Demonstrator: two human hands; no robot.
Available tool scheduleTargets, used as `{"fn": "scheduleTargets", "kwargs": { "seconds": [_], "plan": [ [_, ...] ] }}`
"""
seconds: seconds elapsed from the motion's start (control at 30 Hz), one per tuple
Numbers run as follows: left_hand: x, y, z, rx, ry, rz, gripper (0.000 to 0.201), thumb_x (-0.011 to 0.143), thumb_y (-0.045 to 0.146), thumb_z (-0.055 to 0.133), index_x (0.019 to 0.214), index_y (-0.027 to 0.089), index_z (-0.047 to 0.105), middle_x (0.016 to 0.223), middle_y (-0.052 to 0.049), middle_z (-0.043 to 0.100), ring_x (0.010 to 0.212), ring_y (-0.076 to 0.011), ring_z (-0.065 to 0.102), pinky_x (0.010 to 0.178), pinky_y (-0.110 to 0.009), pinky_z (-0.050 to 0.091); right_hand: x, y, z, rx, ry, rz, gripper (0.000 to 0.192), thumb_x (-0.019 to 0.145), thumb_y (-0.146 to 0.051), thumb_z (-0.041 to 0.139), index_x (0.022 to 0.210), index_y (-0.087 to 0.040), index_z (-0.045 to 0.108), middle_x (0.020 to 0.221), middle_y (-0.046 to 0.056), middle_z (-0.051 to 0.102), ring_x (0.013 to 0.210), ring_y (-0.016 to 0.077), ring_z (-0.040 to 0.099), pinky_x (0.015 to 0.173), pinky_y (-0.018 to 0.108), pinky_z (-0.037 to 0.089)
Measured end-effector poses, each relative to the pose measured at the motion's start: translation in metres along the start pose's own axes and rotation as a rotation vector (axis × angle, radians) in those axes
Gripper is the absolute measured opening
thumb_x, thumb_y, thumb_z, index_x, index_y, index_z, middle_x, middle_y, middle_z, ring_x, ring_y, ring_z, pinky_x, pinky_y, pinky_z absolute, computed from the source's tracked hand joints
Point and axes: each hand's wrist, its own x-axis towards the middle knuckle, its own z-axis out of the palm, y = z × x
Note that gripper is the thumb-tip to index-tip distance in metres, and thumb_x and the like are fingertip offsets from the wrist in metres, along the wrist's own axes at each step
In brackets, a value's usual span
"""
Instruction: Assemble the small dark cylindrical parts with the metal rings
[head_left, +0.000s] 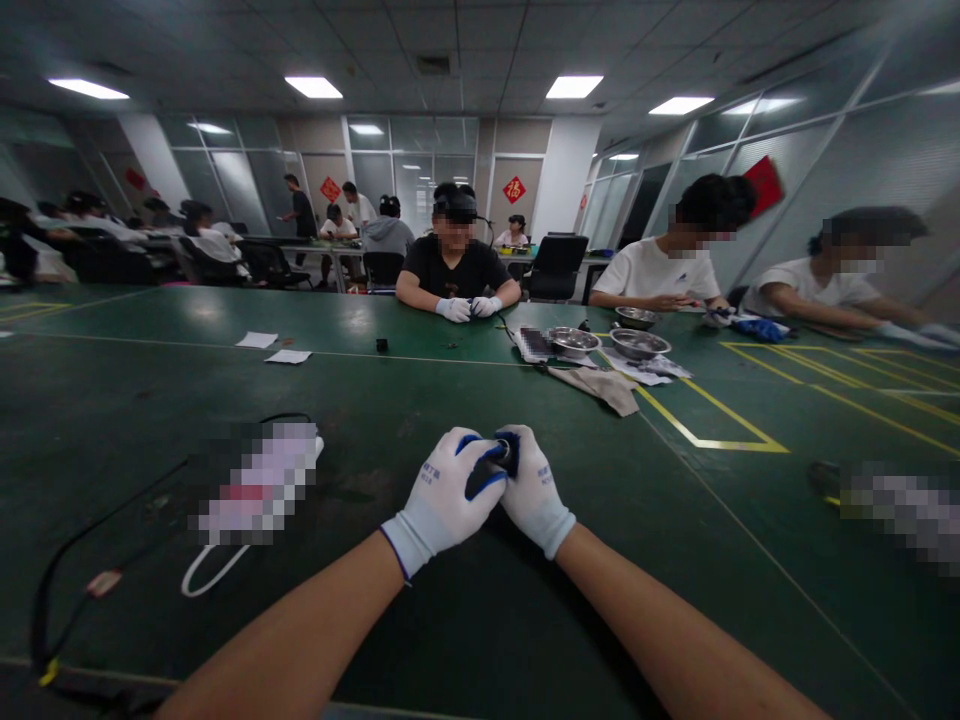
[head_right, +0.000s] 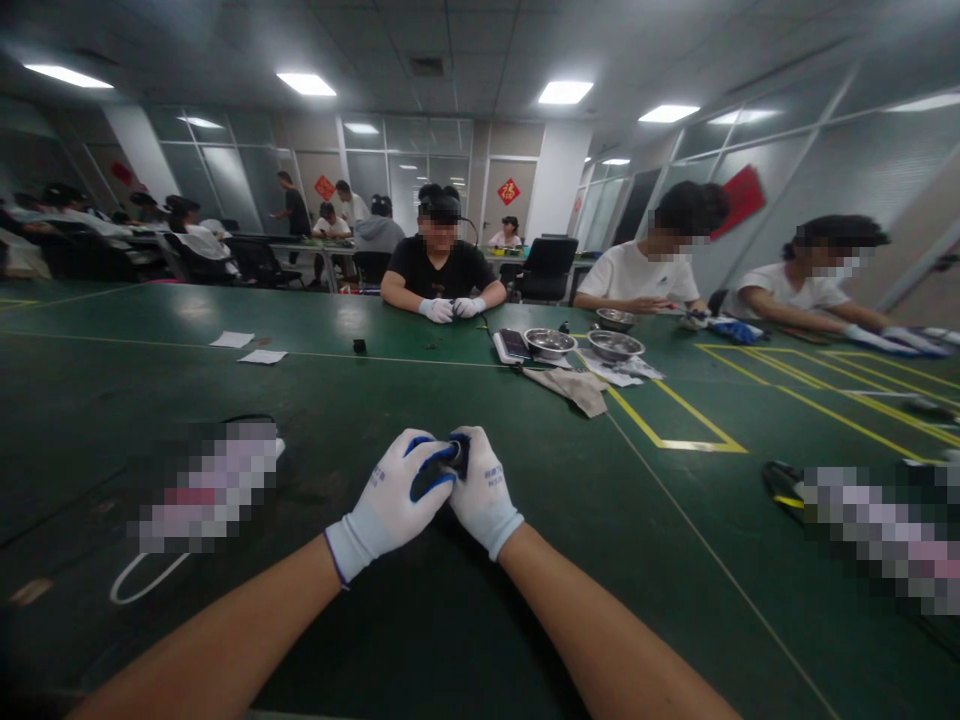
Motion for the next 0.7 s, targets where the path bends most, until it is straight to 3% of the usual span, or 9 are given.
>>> {"fn": "scheduleTargets", "kwargs": {
  "seconds": [0.23,0.4,0.7],
  "plan": [
    [-0.0014,-0.0003,0.0028,0.005,-0.010,0.002,0.038,0.089,0.026,0.068,0.126,0.021,0.066,0.123,-0.013,0.062,0.115,-0.0295,0.062,0.099,-0.049,0.057,0.0025,0.0022,-0.0033,0.004,0.023,0.012,0.032,0.080,-0.014,0.061,0.111,-0.024,0.059,0.099,0.006,0.069,0.091,0.0251,0.069,0.082,0.043,0.060],
    [-0.0020,-0.0035,0.0049,0.017,-0.010,0.002,0.043,0.089,0.026,0.068,0.132,0.023,0.064,0.128,-0.013,0.060,0.120,-0.0300,0.061,0.102,-0.051,0.056,0.0028,0.0029,-0.0054,-0.020,-0.032,-0.041,0.037,0.088,-0.016,0.057,0.124,-0.025,0.061,0.114,0.009,0.067,0.107,0.0270,0.067,0.094,0.047,0.058],
    [0.0001,-0.0036,0.0051,-0.002,0.009,-0.048,0.032,0.089,0.024,0.068,0.120,0.022,0.070,0.123,-0.012,0.062,0.117,-0.0295,0.062,0.101,-0.050,0.057,-0.0027,0.0014,-0.0005,-0.136,-0.094,-0.085,0.052,0.088,-0.013,0.054,0.139,-0.022,0.051,0.119,0.014,0.062,0.115,0.0310,0.063,0.102,0.056,0.054]
  ]
}}
